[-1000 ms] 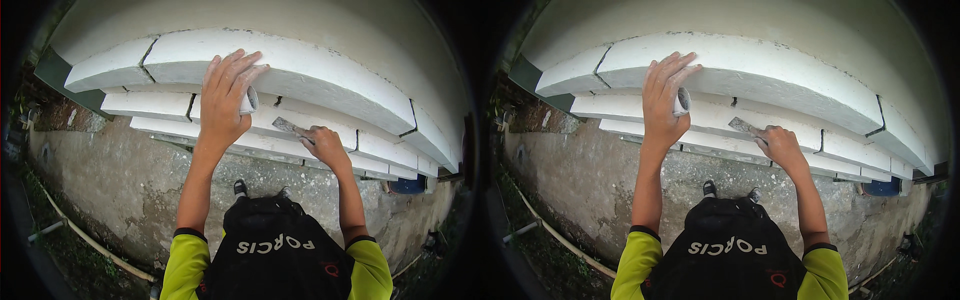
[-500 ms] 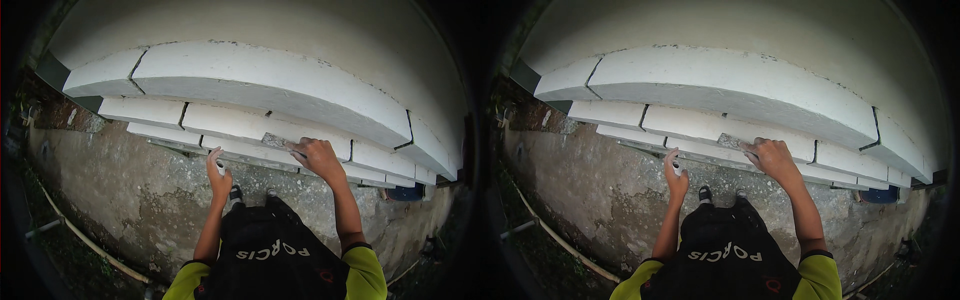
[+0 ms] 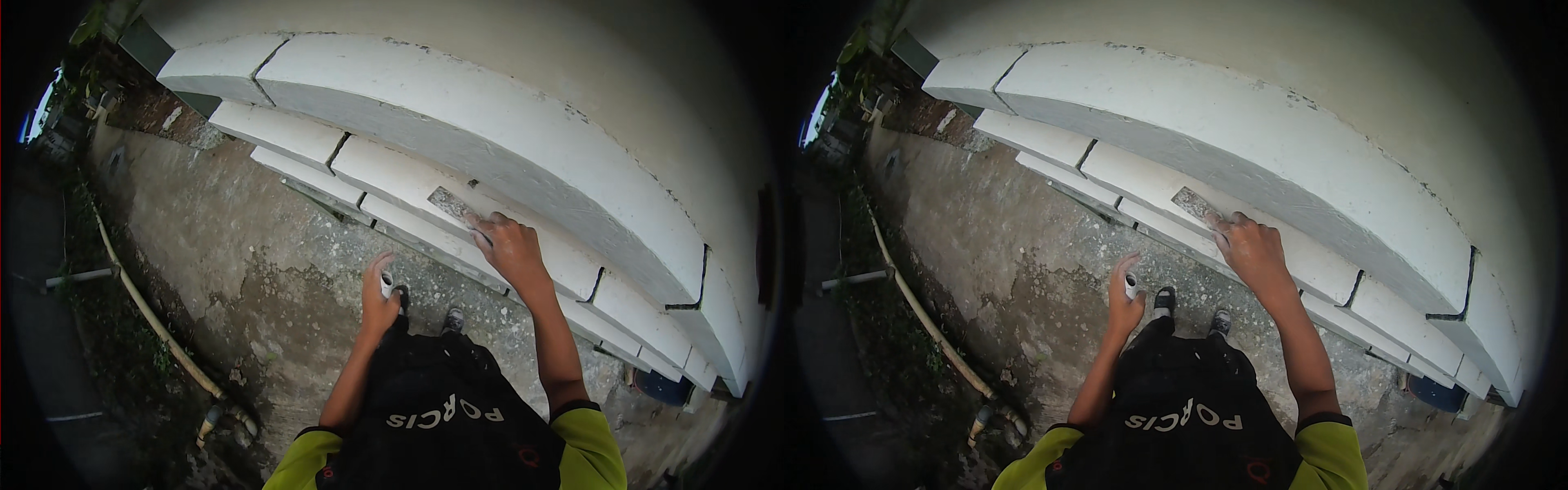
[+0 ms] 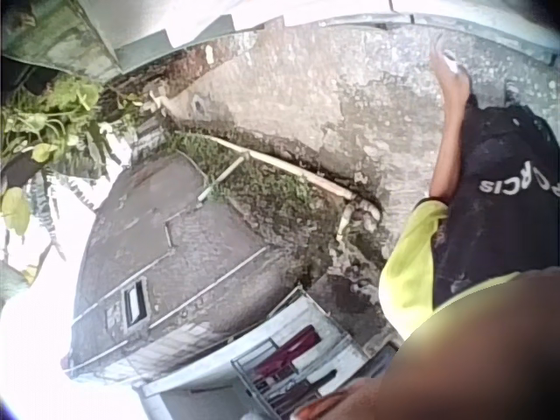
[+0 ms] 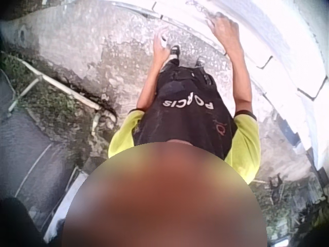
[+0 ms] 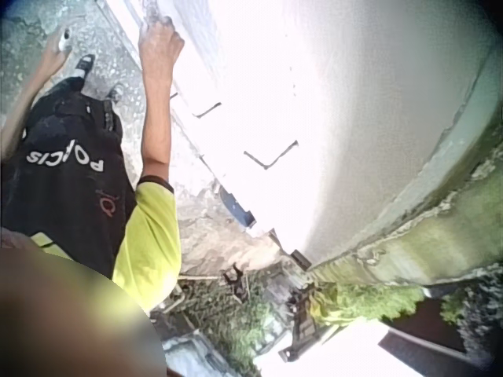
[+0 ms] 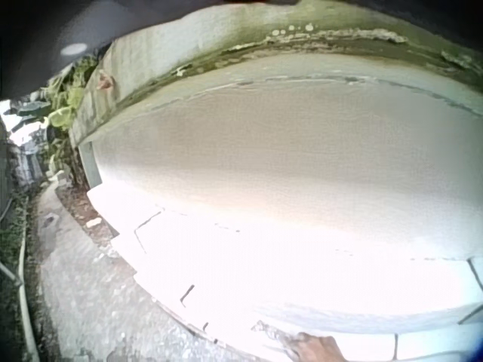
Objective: Repairing and smoothing the grooves of an exterior wall using a putty knife.
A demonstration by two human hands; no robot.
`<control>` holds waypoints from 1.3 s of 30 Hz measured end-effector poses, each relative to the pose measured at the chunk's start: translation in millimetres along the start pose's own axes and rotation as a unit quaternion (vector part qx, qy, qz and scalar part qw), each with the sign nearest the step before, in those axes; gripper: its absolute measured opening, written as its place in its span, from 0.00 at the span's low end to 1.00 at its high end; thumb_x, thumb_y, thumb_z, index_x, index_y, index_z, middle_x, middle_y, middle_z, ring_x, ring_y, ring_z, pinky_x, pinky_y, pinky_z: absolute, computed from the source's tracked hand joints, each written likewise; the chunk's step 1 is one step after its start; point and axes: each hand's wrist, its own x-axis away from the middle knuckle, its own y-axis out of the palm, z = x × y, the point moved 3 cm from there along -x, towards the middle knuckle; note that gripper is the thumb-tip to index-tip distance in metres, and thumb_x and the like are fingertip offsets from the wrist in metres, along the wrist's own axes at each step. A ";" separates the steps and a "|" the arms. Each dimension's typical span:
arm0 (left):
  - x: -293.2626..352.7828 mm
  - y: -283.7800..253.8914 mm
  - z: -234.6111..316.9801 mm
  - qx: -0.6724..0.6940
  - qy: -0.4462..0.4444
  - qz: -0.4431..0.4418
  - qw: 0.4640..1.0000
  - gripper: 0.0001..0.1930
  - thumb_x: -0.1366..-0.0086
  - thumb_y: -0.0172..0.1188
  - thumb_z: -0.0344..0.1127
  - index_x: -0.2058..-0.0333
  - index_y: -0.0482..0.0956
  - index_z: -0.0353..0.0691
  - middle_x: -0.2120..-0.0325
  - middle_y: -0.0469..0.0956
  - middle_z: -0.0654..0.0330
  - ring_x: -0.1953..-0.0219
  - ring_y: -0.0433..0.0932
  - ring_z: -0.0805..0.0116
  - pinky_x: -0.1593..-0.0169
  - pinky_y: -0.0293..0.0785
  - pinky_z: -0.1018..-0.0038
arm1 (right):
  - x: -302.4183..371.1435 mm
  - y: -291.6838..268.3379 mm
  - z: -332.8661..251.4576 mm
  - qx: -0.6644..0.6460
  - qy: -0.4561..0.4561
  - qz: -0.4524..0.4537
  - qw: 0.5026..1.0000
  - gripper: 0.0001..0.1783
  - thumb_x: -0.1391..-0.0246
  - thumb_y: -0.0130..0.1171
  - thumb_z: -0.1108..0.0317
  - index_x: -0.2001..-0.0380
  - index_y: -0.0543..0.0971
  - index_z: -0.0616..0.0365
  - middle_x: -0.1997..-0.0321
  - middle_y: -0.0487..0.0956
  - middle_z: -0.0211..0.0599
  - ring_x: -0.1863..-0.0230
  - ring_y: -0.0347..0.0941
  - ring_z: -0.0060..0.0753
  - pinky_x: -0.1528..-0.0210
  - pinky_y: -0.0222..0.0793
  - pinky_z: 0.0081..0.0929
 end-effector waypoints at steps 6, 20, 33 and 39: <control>38.5 14.9 5.6 0.043 -0.090 -0.021 0.995 0.33 0.54 0.48 0.15 0.45 0.69 0.36 0.48 0.77 0.48 0.42 0.75 0.53 0.39 0.67 0.67 | -12.6 0.8 8.5 -0.002 0.005 0.005 1.000 0.17 0.44 0.62 0.59 0.51 0.83 0.44 0.68 0.80 0.41 0.66 0.78 0.45 0.62 0.74 0.41; 92.6 46.6 26.8 0.226 -0.306 0.041 0.924 0.14 0.34 0.60 0.25 0.51 0.73 0.35 0.63 0.84 0.54 0.67 0.83 0.72 0.69 0.80 0.78 | -18.5 -0.6 17.2 -0.028 -0.023 0.032 0.999 0.17 0.45 0.63 0.60 0.51 0.84 0.44 0.66 0.80 0.44 0.62 0.78 0.46 0.58 0.74 0.40; 102.1 47.2 28.4 0.268 -0.359 0.085 0.890 0.11 0.32 0.58 0.30 0.52 0.72 0.37 0.69 0.84 0.55 0.82 0.79 0.73 0.82 0.71 0.80 | -7.8 -27.0 30.9 -0.015 -0.022 -0.008 1.000 0.17 0.47 0.65 0.62 0.53 0.84 0.48 0.61 0.82 0.49 0.59 0.79 0.51 0.52 0.74 0.40; 106.8 59.1 26.6 0.291 -0.371 0.080 0.878 0.11 0.32 0.57 0.30 0.53 0.72 0.37 0.67 0.84 0.54 0.78 0.82 0.70 0.81 0.71 0.80 | -12.7 -19.2 38.6 -0.038 -0.058 0.067 0.995 0.19 0.46 0.64 0.60 0.49 0.82 0.45 0.58 0.82 0.45 0.57 0.79 0.49 0.51 0.74 0.41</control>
